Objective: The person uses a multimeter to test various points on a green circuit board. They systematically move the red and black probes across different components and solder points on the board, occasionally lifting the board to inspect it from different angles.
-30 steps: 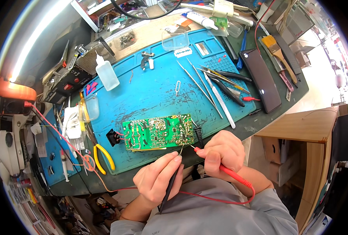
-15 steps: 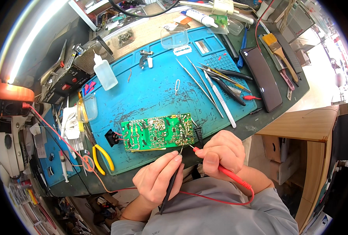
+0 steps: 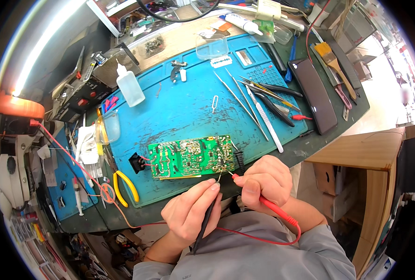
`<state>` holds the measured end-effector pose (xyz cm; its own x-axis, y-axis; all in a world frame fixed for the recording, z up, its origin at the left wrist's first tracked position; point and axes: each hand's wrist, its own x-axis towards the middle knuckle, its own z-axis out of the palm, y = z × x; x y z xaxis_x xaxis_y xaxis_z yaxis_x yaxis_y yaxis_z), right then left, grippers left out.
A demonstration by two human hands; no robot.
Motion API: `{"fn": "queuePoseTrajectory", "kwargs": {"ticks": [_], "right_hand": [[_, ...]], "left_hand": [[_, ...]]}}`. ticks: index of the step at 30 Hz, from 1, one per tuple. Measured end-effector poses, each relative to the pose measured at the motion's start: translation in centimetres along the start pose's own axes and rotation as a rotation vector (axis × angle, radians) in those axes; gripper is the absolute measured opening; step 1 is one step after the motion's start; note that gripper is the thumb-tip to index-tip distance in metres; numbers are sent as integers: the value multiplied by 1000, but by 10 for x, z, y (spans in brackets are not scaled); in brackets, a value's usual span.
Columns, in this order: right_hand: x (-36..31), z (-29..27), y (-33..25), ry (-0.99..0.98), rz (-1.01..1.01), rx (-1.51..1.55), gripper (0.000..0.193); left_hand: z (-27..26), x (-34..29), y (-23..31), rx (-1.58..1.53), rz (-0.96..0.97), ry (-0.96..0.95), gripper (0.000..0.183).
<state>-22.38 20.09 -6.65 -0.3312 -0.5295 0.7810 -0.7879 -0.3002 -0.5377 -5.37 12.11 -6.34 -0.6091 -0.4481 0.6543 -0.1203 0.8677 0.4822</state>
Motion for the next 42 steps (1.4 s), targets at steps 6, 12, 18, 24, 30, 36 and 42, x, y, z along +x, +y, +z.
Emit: {"fn": "queuePoseTrajectory", "kwargs": {"ticks": [6, 12, 18, 24, 30, 36, 42], "right_hand": [[-3, -1, -5, -120, 21, 15, 5], [-2, -2, -13, -105, 74, -44, 11], [-4, 0, -11, -83, 70, -35, 13], [-3, 2, -13, -72, 56, -42, 13], [-2, 1, -11, -56, 38, -25, 11], [1, -1, -4, -62, 2, -15, 10], [3, 2, -7, -47, -2, 7, 9]], "left_hand": [[-12, -1, 0, -14, -40, -13, 34], [-12, 1, 5, -29, -69, 32, 36], [-10, 0, 7, -22, -76, 54, 35], [-13, 0, 7, -23, -72, 54, 35], [-13, 3, 8, -26, -63, 45, 34], [-4, 0, 5, -49, -77, 35, 33], [-9, 4, 6, -28, -64, 30, 33]]}}
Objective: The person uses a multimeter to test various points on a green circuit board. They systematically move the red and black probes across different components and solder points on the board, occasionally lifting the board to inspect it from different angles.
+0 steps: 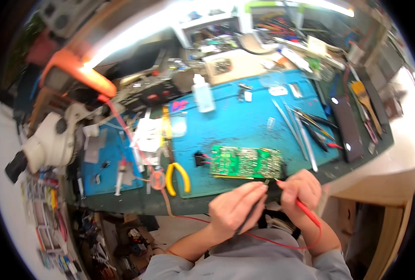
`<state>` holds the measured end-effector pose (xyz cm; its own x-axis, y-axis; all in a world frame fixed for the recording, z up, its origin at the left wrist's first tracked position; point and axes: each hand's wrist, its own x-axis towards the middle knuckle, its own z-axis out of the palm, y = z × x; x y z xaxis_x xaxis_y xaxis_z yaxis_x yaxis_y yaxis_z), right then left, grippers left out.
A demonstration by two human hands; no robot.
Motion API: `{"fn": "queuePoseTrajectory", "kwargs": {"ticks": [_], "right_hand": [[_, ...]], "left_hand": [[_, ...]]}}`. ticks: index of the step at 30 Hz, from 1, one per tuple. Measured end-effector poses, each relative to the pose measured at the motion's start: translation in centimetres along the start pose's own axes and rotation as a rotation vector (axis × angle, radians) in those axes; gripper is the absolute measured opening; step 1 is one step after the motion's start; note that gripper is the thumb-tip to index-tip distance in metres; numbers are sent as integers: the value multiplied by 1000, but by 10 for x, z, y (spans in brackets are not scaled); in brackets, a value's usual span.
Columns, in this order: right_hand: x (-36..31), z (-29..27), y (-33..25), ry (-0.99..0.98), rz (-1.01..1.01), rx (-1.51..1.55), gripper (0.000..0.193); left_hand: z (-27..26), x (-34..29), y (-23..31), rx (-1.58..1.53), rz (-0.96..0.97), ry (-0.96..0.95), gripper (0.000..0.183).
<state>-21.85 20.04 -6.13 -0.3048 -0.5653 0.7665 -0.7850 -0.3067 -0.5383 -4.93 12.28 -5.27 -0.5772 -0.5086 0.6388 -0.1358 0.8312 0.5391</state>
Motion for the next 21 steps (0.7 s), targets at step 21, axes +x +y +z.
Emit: {"fn": "queuePoseTrajectory", "kwargs": {"ticks": [21], "right_hand": [[-5, 0, -1, 5, 29, -15, 15]], "left_hand": [[-2, 1, 1, 11, 5, 19, 34]]}}
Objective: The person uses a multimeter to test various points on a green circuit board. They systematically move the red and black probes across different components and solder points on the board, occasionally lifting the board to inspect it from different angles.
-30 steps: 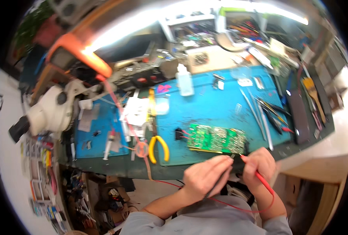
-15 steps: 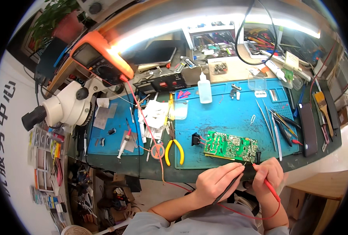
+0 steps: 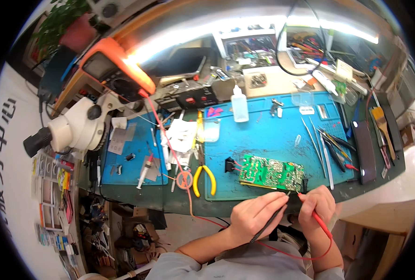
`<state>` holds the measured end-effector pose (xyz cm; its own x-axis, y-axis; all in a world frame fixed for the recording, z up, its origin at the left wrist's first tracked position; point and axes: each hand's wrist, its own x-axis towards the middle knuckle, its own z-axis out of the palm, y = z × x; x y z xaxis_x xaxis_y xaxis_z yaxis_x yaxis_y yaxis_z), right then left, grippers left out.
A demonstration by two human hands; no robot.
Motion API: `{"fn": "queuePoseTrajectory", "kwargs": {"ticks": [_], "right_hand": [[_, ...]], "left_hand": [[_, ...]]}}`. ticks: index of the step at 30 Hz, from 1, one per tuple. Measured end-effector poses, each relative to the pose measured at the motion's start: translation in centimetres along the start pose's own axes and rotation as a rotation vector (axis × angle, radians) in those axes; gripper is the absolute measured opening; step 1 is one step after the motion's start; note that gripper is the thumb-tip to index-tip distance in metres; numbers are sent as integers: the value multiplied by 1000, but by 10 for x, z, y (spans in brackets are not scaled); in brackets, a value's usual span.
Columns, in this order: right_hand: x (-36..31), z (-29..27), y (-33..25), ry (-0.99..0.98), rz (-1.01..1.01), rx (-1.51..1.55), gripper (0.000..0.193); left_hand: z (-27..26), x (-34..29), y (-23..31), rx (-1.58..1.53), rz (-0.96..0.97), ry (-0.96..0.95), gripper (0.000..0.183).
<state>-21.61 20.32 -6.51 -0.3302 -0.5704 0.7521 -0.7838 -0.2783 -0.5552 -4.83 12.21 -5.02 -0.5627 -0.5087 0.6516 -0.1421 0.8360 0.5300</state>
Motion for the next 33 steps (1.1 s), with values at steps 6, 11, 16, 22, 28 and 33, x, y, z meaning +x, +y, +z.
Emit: {"fn": "queuePoseTrajectory", "kwargs": {"ticks": [6, 11, 16, 22, 28, 33], "right_hand": [[6, 0, 2, -16, -38, 7, 10], [5, 3, 5, 53, -45, 30, 13], [3, 4, 6, 60, -49, 26, 16], [4, 4, 5, 44, -45, 31, 18], [5, 3, 6, 35, -50, 34, 18], [3, 4, 7, 53, -41, 31, 18]], "left_hand": [[4, -2, -1, -36, -37, -32, 32], [9, -3, -2, -20, -5, -17, 29], [8, -3, -2, -10, -4, -35, 28], [9, -5, -7, -3, 19, -3, 31], [7, -2, -2, -14, -5, -44, 27], [6, -1, -1, -9, -10, -49, 27]]}}
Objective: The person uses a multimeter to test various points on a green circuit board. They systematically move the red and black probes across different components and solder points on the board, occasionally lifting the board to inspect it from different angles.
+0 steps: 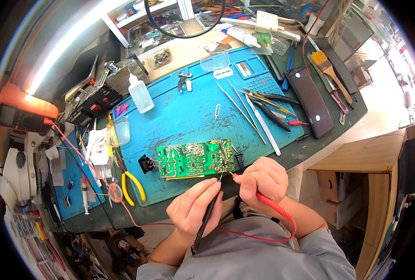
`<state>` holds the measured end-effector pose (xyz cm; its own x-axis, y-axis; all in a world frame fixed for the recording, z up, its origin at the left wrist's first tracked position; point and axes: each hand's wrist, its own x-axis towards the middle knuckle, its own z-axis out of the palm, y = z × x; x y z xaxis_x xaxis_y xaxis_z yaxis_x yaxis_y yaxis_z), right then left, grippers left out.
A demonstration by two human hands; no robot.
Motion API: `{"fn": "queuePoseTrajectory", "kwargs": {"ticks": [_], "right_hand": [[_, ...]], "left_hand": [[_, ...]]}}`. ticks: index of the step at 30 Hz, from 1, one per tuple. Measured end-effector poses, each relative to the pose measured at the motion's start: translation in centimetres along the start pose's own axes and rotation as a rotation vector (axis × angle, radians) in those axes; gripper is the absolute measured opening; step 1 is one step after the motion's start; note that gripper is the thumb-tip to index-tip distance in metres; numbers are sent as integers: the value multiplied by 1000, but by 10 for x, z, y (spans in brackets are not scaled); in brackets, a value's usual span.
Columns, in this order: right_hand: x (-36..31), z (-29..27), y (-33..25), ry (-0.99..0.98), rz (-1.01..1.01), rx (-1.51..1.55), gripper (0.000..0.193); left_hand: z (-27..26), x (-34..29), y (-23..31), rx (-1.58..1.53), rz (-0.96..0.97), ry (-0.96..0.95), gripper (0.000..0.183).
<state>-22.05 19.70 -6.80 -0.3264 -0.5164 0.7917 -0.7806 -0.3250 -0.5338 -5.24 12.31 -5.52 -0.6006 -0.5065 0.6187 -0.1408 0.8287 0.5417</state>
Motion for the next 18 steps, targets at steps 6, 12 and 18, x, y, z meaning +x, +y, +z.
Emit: {"fn": "queuePoseTrajectory", "kwargs": {"ticks": [6, 12, 18], "right_hand": [[-2, -2, 0, 13, 14, 19, 17], [-1, -2, 0, 10, 16, 13, 16], [-2, -1, 0, 19, 13, -1, 17]], "left_hand": [[1, -2, -1, -8, 4, 7, 27], [0, -1, 0, -5, -1, -3, 26], [3, -6, -7, 15, 42, 48, 35]]}}
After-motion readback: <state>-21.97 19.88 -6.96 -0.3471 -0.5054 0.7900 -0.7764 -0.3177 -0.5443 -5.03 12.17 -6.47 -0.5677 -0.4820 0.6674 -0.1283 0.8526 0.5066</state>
